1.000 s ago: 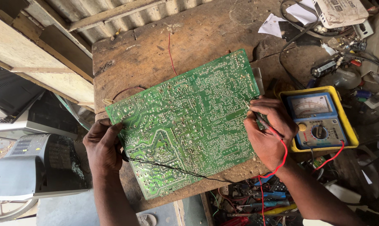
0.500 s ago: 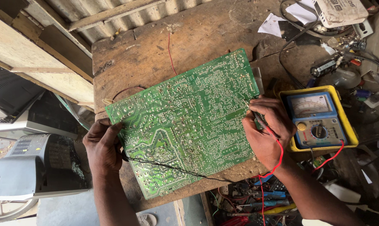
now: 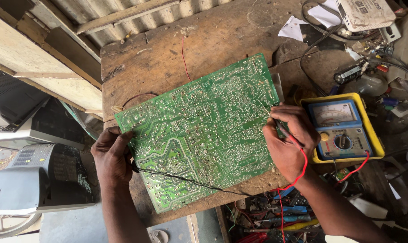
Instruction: The person uses a multimeter to test various points on a green circuit board, then uses a soldering iron to apply heat to specific solder joints. The person adjusts the multimeter dial and moves the probes across the board surface.
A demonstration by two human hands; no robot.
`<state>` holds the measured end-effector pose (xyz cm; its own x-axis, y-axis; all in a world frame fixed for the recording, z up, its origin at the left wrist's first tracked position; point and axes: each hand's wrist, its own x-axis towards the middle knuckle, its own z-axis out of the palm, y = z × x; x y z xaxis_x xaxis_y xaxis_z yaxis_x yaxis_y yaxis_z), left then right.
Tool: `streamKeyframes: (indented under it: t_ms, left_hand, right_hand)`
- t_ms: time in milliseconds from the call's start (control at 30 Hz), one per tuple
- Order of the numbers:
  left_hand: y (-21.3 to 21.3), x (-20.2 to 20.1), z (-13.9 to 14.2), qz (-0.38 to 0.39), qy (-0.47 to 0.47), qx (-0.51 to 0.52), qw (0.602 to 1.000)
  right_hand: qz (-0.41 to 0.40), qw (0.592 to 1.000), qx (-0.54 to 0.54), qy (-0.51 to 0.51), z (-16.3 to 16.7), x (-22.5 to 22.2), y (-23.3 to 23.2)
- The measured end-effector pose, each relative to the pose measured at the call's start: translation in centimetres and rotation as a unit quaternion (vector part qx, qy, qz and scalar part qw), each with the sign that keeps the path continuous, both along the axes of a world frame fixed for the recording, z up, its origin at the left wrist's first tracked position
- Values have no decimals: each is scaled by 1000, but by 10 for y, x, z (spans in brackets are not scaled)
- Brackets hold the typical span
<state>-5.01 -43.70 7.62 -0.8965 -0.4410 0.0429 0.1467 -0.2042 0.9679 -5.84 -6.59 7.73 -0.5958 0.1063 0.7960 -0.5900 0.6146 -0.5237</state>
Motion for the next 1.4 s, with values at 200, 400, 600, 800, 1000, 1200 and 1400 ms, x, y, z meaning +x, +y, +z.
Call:
streamKeyframes:
  t_ms: [200, 400, 600, 800, 1000, 1200, 1400]
  left_hand:
    - [-1, 0, -1, -3, 4, -2, 1000]
    - [0, 1, -1, -7, 4, -12, 1000]
    - [-1, 0, -1, -11, -2, 11, 1000]
    - [0, -3, -1, -7, -2, 19, 1000]
    - [1, -4, 0, -14, -2, 18, 1000]
    - [3, -2, 2, -10, -13, 9, 1000]
    - [4, -1, 3, -7, -3, 8, 1000]
  right_hand:
    - [-1, 1000, 16, 3, 0, -1, 0]
    - [-5, 1000, 26, 6, 3, 0, -1]
    - [6, 1000, 13, 19, 5, -1, -2]
    - [6, 1000, 3, 9, 4, -1, -1]
    - [33, 994, -96, -48, -3, -3, 4]
    - [27, 984, -153, -93, -8, -6, 12]
    - [8, 983, -152, -99, -8, -8, 13]
